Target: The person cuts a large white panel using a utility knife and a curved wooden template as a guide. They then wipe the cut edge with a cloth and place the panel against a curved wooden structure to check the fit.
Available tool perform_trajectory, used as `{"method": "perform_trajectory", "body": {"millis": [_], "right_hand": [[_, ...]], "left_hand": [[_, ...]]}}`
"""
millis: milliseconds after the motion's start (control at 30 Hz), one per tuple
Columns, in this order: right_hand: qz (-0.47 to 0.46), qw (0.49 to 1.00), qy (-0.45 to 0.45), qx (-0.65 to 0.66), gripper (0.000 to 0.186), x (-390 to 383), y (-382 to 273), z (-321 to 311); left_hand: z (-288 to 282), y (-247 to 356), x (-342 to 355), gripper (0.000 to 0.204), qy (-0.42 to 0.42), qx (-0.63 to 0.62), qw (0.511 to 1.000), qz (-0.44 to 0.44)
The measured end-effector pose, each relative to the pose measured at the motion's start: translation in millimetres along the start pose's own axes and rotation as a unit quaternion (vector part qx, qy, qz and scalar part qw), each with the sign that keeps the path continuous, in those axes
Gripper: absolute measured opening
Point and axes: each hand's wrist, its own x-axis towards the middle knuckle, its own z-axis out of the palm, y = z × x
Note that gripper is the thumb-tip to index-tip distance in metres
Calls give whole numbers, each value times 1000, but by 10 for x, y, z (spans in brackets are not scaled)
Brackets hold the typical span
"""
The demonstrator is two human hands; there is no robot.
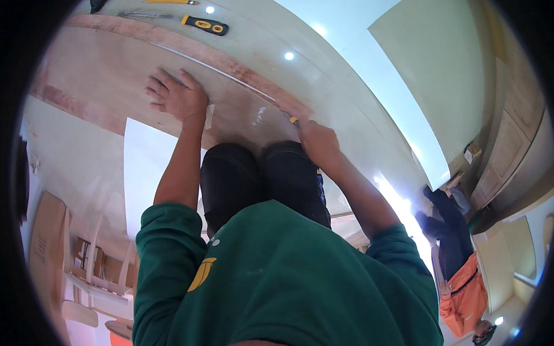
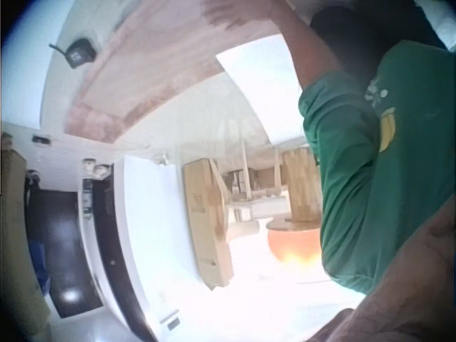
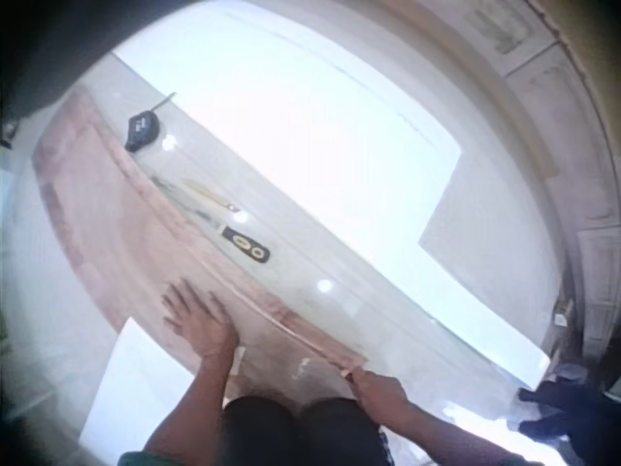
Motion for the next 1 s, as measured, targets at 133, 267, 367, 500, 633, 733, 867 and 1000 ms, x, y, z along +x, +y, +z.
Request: {"method": "perform_trajectory", "body": {"millis": [133, 267, 367, 500, 633, 733, 867, 1000], "right_hand": [[4, 1000, -24, -12, 28, 98, -341, -496], [-41, 991, 93, 92, 31, 626, -994, -746], [-119, 971, 165, 129, 30, 1275, -1581, -745], [-176, 957, 187, 132, 26, 1824, -2153, -749], [-182, 961, 184, 98, 28, 2013, -2345, -764], [-170, 971, 149, 78, 26, 2026, -2378, -824], [-176, 971, 151, 57, 23, 2015, -2396, -852], [-156, 978, 129, 50, 19, 1981, -2465, -867]], "left_hand": [[5, -60, 4, 68, 0, 17, 1000, -12], [27, -30, 4, 69, 7, 6, 1000, -6], [-12, -6, 10, 70, -20, 0, 1000, -21], [-12, -18, 18, 76, -51, -17, 998, -34], [35, -70, -10, 90, -71, 13, 997, -40], [55, -94, -28, 91, -70, 5, 997, -43], [-4, -60, -15, 80, -67, -30, 996, -40], [-3, -61, -14, 86, -71, -14, 997, -30]]}}
